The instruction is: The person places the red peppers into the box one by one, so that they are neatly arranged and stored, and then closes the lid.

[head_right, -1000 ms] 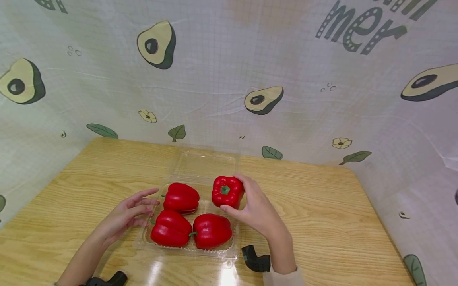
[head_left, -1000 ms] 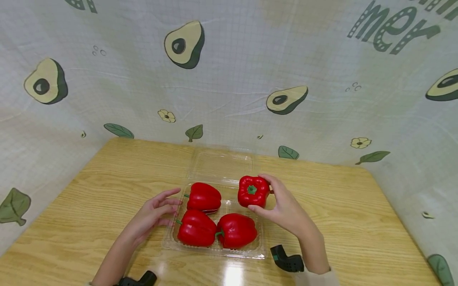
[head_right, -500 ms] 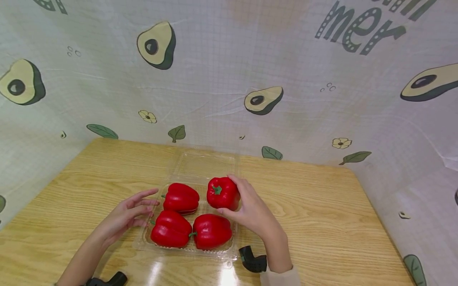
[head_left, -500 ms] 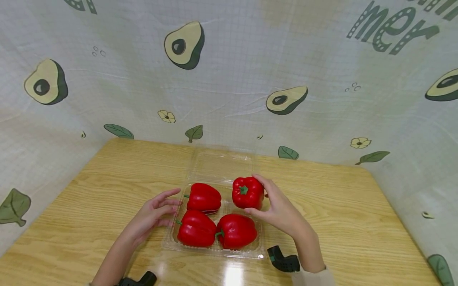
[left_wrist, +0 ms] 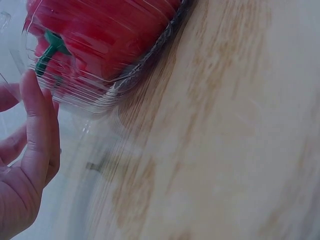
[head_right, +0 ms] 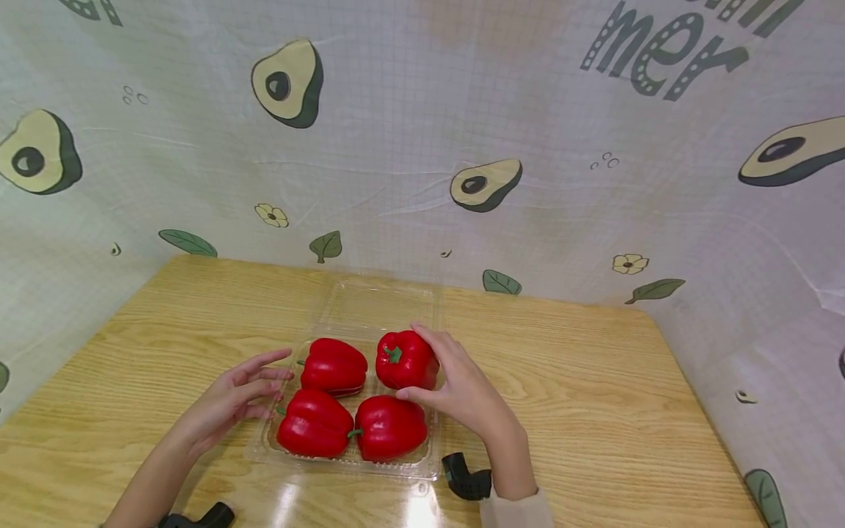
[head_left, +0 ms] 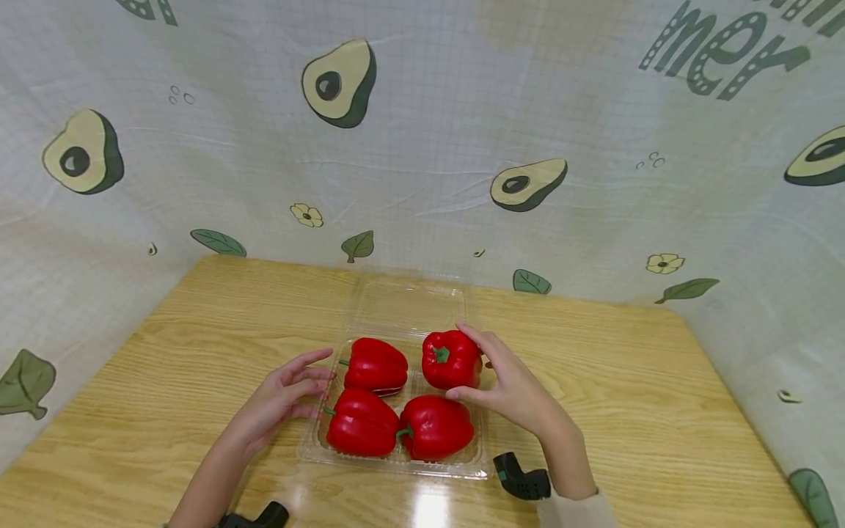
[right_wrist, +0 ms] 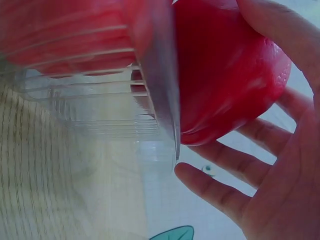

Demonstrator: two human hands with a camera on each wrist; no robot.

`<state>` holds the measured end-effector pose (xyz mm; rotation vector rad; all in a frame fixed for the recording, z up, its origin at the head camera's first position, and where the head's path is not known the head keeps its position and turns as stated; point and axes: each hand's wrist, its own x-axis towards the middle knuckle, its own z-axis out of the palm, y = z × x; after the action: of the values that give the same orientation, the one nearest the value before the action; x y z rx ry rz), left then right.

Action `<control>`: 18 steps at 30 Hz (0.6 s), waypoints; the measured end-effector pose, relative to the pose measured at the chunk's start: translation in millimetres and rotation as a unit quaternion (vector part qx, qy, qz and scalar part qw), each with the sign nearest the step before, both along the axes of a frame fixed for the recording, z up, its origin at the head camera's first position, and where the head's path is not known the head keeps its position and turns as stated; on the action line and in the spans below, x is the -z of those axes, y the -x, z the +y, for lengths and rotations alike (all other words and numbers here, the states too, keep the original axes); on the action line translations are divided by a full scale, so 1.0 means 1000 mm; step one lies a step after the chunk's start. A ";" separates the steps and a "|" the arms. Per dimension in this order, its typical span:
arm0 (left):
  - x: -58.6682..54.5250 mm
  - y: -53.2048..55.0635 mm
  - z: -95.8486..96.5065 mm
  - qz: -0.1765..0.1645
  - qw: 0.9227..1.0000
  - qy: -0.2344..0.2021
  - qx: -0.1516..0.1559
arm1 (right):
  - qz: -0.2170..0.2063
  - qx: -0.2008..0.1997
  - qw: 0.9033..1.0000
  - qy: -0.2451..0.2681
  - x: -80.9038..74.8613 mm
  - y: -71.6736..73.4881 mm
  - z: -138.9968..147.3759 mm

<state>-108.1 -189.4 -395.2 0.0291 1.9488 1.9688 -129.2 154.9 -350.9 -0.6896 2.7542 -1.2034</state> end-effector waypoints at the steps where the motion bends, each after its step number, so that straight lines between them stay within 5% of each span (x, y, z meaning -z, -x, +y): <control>1: 0.000 0.000 0.000 0.000 1.000 0.000 0.000 | -0.002 -0.001 1.000 0.002 0.000 0.000 0.000; 11: 0.001 0.000 0.000 -0.003 1.000 0.000 0.000 | -0.015 -0.001 1.000 0.001 0.005 0.000 -0.003; 18: 0.001 0.001 -0.001 -0.001 1.000 -0.002 0.001 | 0.013 -0.005 1.000 -0.021 0.007 0.001 -0.004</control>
<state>-108.6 -190.1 -396.5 0.0310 1.9432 1.9695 -130.3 150.7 -358.2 -0.7183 2.7844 -1.1390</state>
